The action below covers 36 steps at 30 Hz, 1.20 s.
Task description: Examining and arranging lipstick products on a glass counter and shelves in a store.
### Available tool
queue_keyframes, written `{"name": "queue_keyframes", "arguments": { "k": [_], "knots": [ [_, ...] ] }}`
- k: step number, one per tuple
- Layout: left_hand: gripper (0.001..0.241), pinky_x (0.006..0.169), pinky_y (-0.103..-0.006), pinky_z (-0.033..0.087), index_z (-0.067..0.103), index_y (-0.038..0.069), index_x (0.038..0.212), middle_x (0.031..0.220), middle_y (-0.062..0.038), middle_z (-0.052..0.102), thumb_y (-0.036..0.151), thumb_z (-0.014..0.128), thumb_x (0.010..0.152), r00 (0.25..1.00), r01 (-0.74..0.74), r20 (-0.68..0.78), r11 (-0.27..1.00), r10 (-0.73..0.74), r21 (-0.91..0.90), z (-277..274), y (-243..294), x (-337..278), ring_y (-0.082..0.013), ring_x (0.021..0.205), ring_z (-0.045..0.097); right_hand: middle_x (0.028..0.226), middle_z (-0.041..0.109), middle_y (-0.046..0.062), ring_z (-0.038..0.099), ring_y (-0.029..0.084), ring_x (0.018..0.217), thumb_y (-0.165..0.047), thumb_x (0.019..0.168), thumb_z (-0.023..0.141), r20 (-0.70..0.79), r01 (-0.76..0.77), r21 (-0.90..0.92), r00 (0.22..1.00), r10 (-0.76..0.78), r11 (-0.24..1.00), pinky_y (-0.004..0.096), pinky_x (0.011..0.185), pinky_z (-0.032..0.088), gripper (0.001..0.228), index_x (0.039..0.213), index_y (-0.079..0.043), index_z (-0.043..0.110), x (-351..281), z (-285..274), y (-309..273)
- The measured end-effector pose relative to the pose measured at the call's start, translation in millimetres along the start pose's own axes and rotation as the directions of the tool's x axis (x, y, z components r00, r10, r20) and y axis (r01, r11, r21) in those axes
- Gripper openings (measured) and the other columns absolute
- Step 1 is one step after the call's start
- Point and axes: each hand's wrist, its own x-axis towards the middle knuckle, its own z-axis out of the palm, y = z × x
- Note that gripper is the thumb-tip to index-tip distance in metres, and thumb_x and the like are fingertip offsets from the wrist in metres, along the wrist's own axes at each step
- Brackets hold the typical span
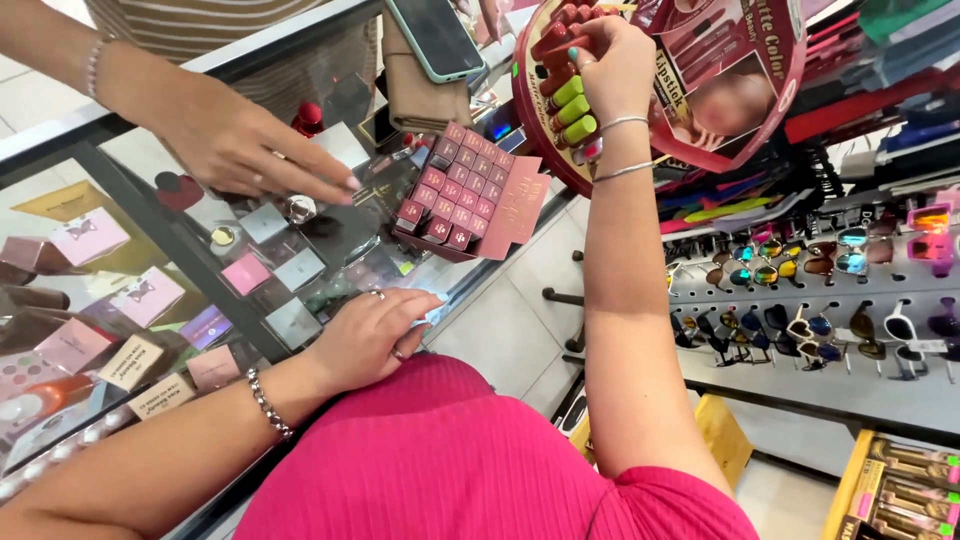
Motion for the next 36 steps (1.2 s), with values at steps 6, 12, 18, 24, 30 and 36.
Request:
{"name": "queue_keyframes", "arguments": {
  "k": [6,12,18,24,30,36],
  "knots": [
    [0.048,0.077,-0.0407,0.057,0.054,0.008,0.135,0.123,-0.017,0.070,0.003,0.064,0.089,1.000,0.022,0.019,1.000,-0.022,0.010,2.5,0.3,-0.6,-0.0321,0.104,0.072,0.070,0.076,-0.003,0.072,0.018,0.065,-0.039,0.088,0.089,-0.048,-0.070,-0.301,0.997,0.058,0.951,0.039,0.058,0.056,0.021,0.081,-0.021,0.080,16.2,23.7,23.6],
    [0.044,0.080,-0.0396,0.058,0.053,0.007,0.135,0.122,-0.017,0.069,0.003,0.063,0.093,1.000,-0.004,0.022,1.000,0.005,-0.005,0.1,2.3,0.3,-0.0311,0.104,0.071,0.077,0.072,0.003,0.071,0.026,0.073,-0.046,0.090,0.090,-0.006,-0.158,-0.390,0.986,0.169,0.907,0.045,0.063,0.057,0.038,0.074,-0.017,0.073,26.9,44.5,44.2],
    [0.049,0.078,-0.0404,0.056,0.054,0.008,0.134,0.122,-0.015,0.069,0.003,0.064,0.087,0.999,0.017,0.036,0.999,-0.019,0.032,1.4,1.5,-2.2,-0.0305,0.101,0.071,0.085,0.072,0.005,0.072,0.029,0.079,-0.054,0.088,0.090,-0.029,-0.148,-0.479,0.988,0.153,0.865,0.044,0.067,0.059,0.044,0.085,-0.015,0.069,33.8,60.9,56.3],
    [0.051,0.078,-0.0432,0.057,0.053,0.008,0.135,0.124,-0.017,0.069,0.000,0.064,0.086,0.998,0.036,0.052,0.999,-0.035,-0.036,3.7,-1.9,-3.4,-0.0336,0.105,0.071,0.085,0.076,0.003,0.070,0.029,0.080,-0.044,0.090,0.089,0.053,-0.083,-0.438,0.992,0.119,0.895,0.047,0.069,0.056,0.026,0.081,-0.021,0.080,37.5,56.9,68.1],
    [0.044,0.070,-0.0374,0.054,0.053,0.008,0.135,0.121,-0.015,0.070,0.001,0.061,0.092,1.000,0.004,0.004,1.000,-0.004,-0.003,3.5,0.0,-1.8,-0.0298,0.100,0.072,0.098,0.070,0.011,0.070,0.033,0.091,-0.027,0.088,0.090,0.122,-0.125,-0.401,0.975,0.187,0.908,0.043,0.081,0.060,0.031,0.102,-0.006,0.071,34.5,44.5,69.4],
    [0.049,0.067,-0.0374,0.053,0.052,0.008,0.136,0.119,-0.014,0.070,-0.001,0.062,0.089,1.000,0.014,0.015,1.000,-0.013,-0.022,4.3,-1.5,-3.0,-0.0301,0.102,0.072,0.107,0.077,0.003,0.073,0.025,0.100,-0.003,0.088,0.080,0.224,-0.079,-0.142,0.968,0.110,0.987,0.043,0.087,0.060,0.020,0.101,-0.018,0.080,31.8,33.7,59.3]
  ]
}}
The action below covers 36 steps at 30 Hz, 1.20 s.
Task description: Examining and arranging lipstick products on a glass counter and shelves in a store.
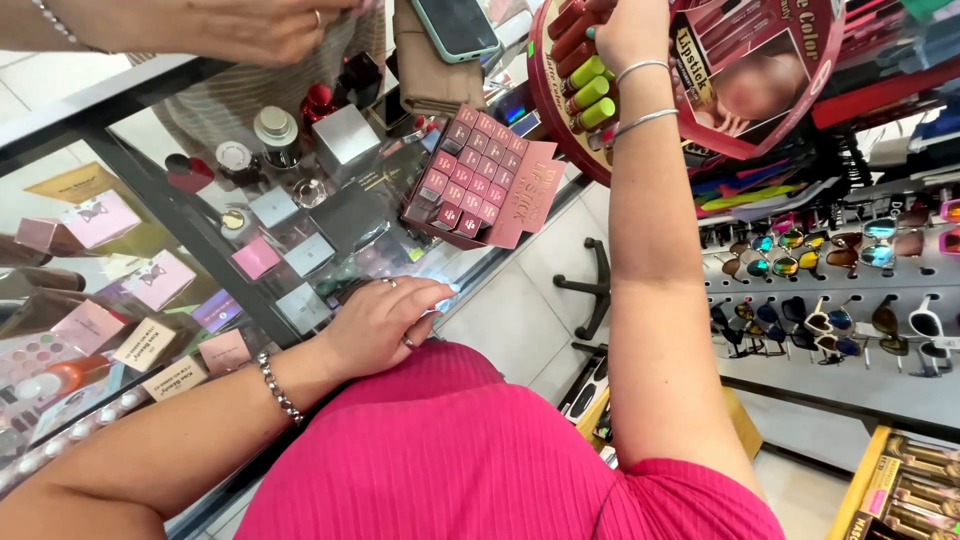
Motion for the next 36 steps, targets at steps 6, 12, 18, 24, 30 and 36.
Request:
{"name": "queue_keyframes", "arguments": {
  "k": [6,12,18,24,30,36],
  "knots": [
    [0.048,0.069,-0.0378,0.055,0.054,0.008,0.135,0.118,-0.014,0.071,-0.002,0.062,0.088,1.000,0.000,-0.015,1.000,0.000,0.015,0.3,0.7,0.6,-0.0301,0.101,0.073,0.104,0.079,0.005,0.075,0.022,0.095,-0.013,0.093,0.084,0.069,0.052,0.039,0.996,-0.055,0.998,0.041,0.088,0.061,0.012,0.105,-0.012,0.080,-2.0,-8.0,-5.4],
    [0.048,0.069,-0.0370,0.053,0.054,0.009,0.135,0.119,-0.014,0.071,-0.001,0.062,0.088,1.000,0.005,-0.009,1.000,-0.005,0.022,1.4,-0.5,-0.9,-0.0291,0.100,0.072,0.105,0.074,0.009,0.071,0.030,0.094,0.006,0.091,0.067,0.033,0.093,-0.128,0.995,-0.090,0.987,0.043,0.078,0.060,0.027,0.100,-0.016,0.079,-1.7,-4.9,-3.6],
    [0.050,0.070,-0.0393,0.056,0.053,0.007,0.135,0.118,-0.016,0.070,-0.003,0.062,0.087,1.000,0.002,0.000,1.000,-0.002,-0.011,-0.5,-0.2,0.2,-0.0313,0.100,0.072,0.103,0.078,0.006,0.074,0.023,0.095,0.001,0.098,0.067,0.079,0.128,0.032,0.988,-0.130,0.991,0.041,0.087,0.062,0.020,0.102,-0.012,0.081,-8.0,-11.5,-17.2],
    [0.048,0.073,-0.0390,0.057,0.053,0.007,0.135,0.118,-0.015,0.070,-0.002,0.062,0.089,1.000,0.003,-0.009,1.000,-0.003,-0.010,-1.9,1.4,2.4,-0.0312,0.101,0.072,0.104,0.077,0.005,0.073,0.024,0.100,0.023,0.077,0.051,0.115,0.140,0.132,0.981,-0.156,0.981,0.035,0.084,0.064,0.050,0.092,-0.016,0.079,-12.0,-26.8,-31.9],
    [0.047,0.073,-0.0389,0.057,0.054,0.007,0.133,0.117,-0.015,0.071,-0.002,0.062,0.088,1.000,0.014,-0.006,1.000,-0.014,0.000,-4.2,3.7,4.8,-0.0306,0.099,0.072,0.102,0.077,0.003,0.076,0.018,0.098,0.009,0.087,0.073,0.003,0.146,0.216,0.989,-0.150,0.965,0.034,0.092,0.063,0.025,0.096,-0.014,0.077,-8.9,-14.2,-19.1],
    [0.047,0.071,-0.0358,0.055,0.054,0.008,0.135,0.118,-0.013,0.071,-0.001,0.063,0.089,1.000,0.009,-0.013,1.000,-0.009,0.001,-3.2,2.2,3.2,-0.0285,0.103,0.072,0.107,0.075,0.005,0.073,0.021,0.098,0.002,0.089,0.079,0.020,0.113,0.155,0.993,-0.118,0.981,0.036,0.085,0.062,0.026,0.107,-0.015,0.074,-19.9,-23.2,-30.0]
  ]
}}
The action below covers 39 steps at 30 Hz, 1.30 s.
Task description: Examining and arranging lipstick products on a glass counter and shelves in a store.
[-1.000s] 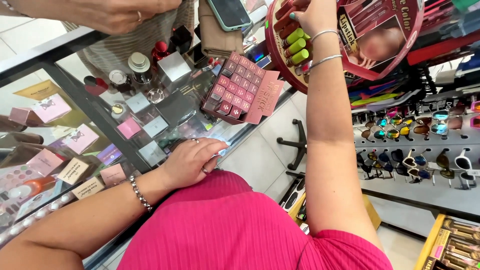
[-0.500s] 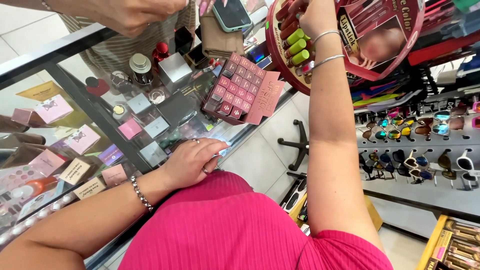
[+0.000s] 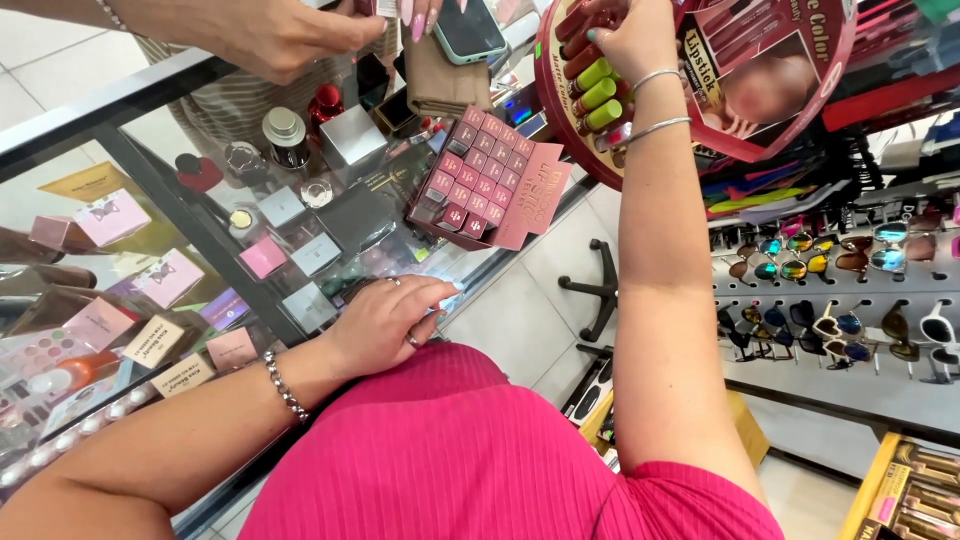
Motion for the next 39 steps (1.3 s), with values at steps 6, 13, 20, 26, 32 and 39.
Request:
{"name": "queue_keyframes", "arguments": {
  "k": [6,13,20,26,32,39],
  "knots": [
    [0.046,0.072,-0.0370,0.056,0.054,0.008,0.136,0.120,-0.014,0.071,0.001,0.063,0.091,1.000,0.012,0.011,1.000,-0.012,0.007,1.3,-1.3,-1.7,-0.0297,0.105,0.072,0.095,0.080,-0.001,0.076,0.015,0.087,-0.002,0.091,0.077,-0.080,-0.013,-0.038,0.997,0.010,0.999,0.034,0.085,0.064,0.015,0.090,-0.017,0.081,11.7,18.0,33.0],
    [0.046,0.073,-0.0382,0.057,0.054,0.007,0.134,0.117,-0.014,0.071,-0.001,0.062,0.089,1.000,0.010,0.009,1.000,-0.010,-0.001,0.4,-0.5,-0.4,-0.0298,0.102,0.072,0.113,0.076,0.008,0.073,0.023,0.108,0.020,0.082,0.057,0.044,-0.002,0.035,0.999,0.001,0.999,0.039,0.098,0.059,0.047,0.109,-0.012,0.076,5.5,-1.9,14.9],
    [0.049,0.075,-0.0377,0.056,0.054,0.007,0.135,0.117,-0.012,0.071,-0.001,0.062,0.088,0.999,0.023,0.030,1.000,-0.022,-0.011,1.1,-1.0,-1.8,-0.0292,0.104,0.072,0.102,0.078,0.004,0.076,0.020,0.096,0.006,0.089,0.072,-0.056,0.069,-0.036,0.996,-0.071,0.997,0.039,0.092,0.061,0.022,0.100,-0.013,0.077,13.1,12.6,29.2],
    [0.047,0.075,-0.0373,0.056,0.055,0.009,0.135,0.121,-0.013,0.070,0.001,0.063,0.089,0.999,0.034,0.033,0.999,-0.035,0.003,2.5,-1.4,-3.3,-0.0293,0.107,0.071,0.091,0.072,0.006,0.068,0.027,0.082,-0.012,0.094,0.077,-0.090,-0.003,-0.423,0.995,-0.039,0.906,0.042,0.074,0.056,0.003,0.093,-0.014,0.074,32.5,38.6,68.3],
    [0.048,0.075,-0.0374,0.055,0.054,0.008,0.134,0.117,-0.012,0.070,0.000,0.062,0.088,1.000,0.020,0.016,1.000,-0.020,-0.009,-2.3,2.5,-1.6,-0.0292,0.102,0.072,0.088,0.076,0.005,0.070,0.025,0.083,-0.002,0.081,0.083,-0.213,-0.037,-0.329,0.976,-0.036,0.943,0.041,0.079,0.057,0.014,0.086,-0.014,0.077,23.3,30.2,10.9],
    [0.037,0.066,-0.0387,0.054,0.054,0.008,0.133,0.121,-0.013,0.070,0.008,0.060,0.097,0.999,0.030,0.042,0.999,-0.031,0.025,-1.0,-2.4,-2.8,-0.0301,0.101,0.072,0.079,0.079,0.004,0.073,0.019,0.075,0.014,0.079,0.061,-0.249,-0.135,-0.148,0.964,0.095,0.980,0.035,0.072,0.061,0.033,0.077,-0.012,0.080,3.5,41.2,-11.7]
  ]
}}
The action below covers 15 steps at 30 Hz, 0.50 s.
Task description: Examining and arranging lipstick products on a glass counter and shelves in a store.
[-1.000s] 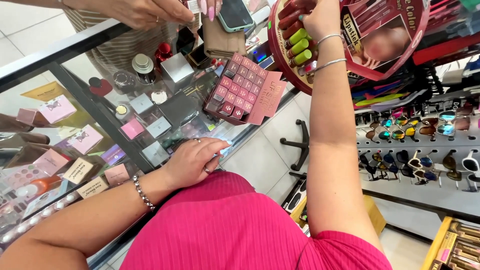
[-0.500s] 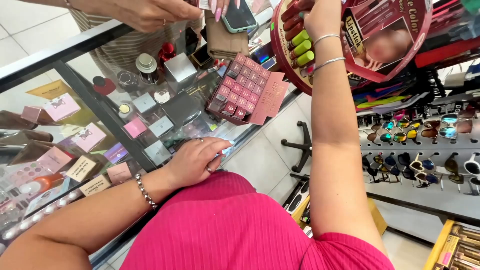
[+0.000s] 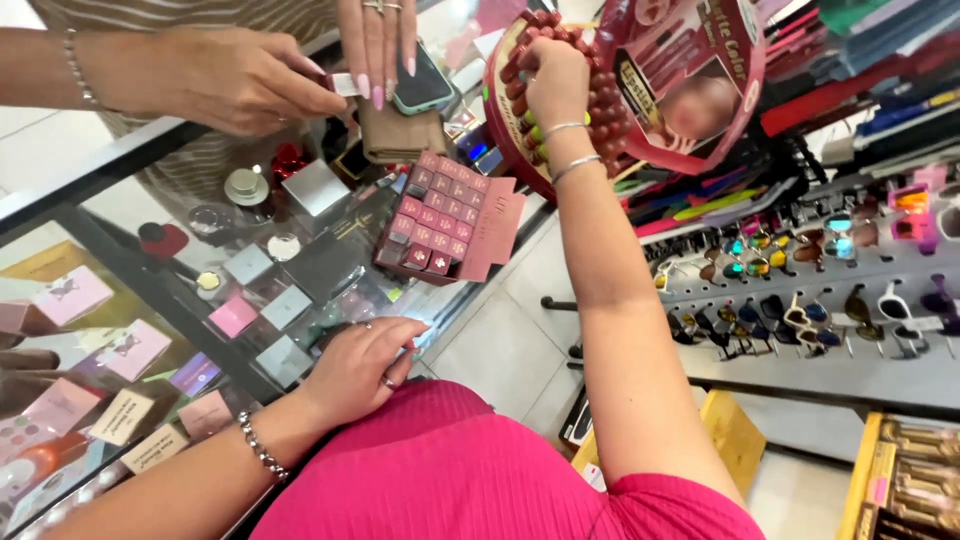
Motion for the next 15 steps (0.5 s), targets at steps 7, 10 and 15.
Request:
{"name": "queue_keyframes", "arguments": {
  "k": [7,10,15],
  "knots": [
    [0.035,0.075,-0.0399,0.057,0.058,0.006,0.130,0.118,-0.012,0.071,0.008,0.061,0.095,1.000,0.003,0.008,0.999,-0.003,0.045,-2.2,1.6,4.0,-0.0297,0.102,0.072,0.073,0.077,-0.001,0.069,0.022,0.069,0.005,0.062,0.065,0.041,0.086,-0.025,0.996,-0.085,0.996,0.040,0.059,0.050,0.034,0.073,-0.024,0.081,-10.6,-12.3,-23.8],
    [0.034,0.077,-0.0414,0.058,0.058,0.005,0.129,0.119,-0.015,0.071,0.006,0.059,0.096,1.000,-0.016,-0.023,1.000,0.016,0.009,-3.2,3.2,6.7,-0.0321,0.101,0.072,0.099,0.076,0.006,0.069,0.022,0.100,-0.002,0.091,0.075,0.133,0.064,0.035,0.989,-0.069,0.997,0.040,0.100,0.059,0.015,0.090,-0.016,0.080,-41.6,-45.7,-52.6],
    [0.039,0.074,-0.0381,0.059,0.060,0.010,0.134,0.106,-0.005,0.069,0.011,0.060,0.095,0.996,-0.027,-0.081,0.998,0.021,-0.065,10.6,-2.7,2.5,-0.0236,0.085,0.074,0.118,0.073,0.016,0.063,0.039,0.121,0.005,0.088,0.073,-0.346,0.249,0.249,0.926,-0.155,0.936,0.048,0.108,0.046,0.035,0.119,-0.011,0.076,-139.5,-79.3,-42.0]
  ]
}}
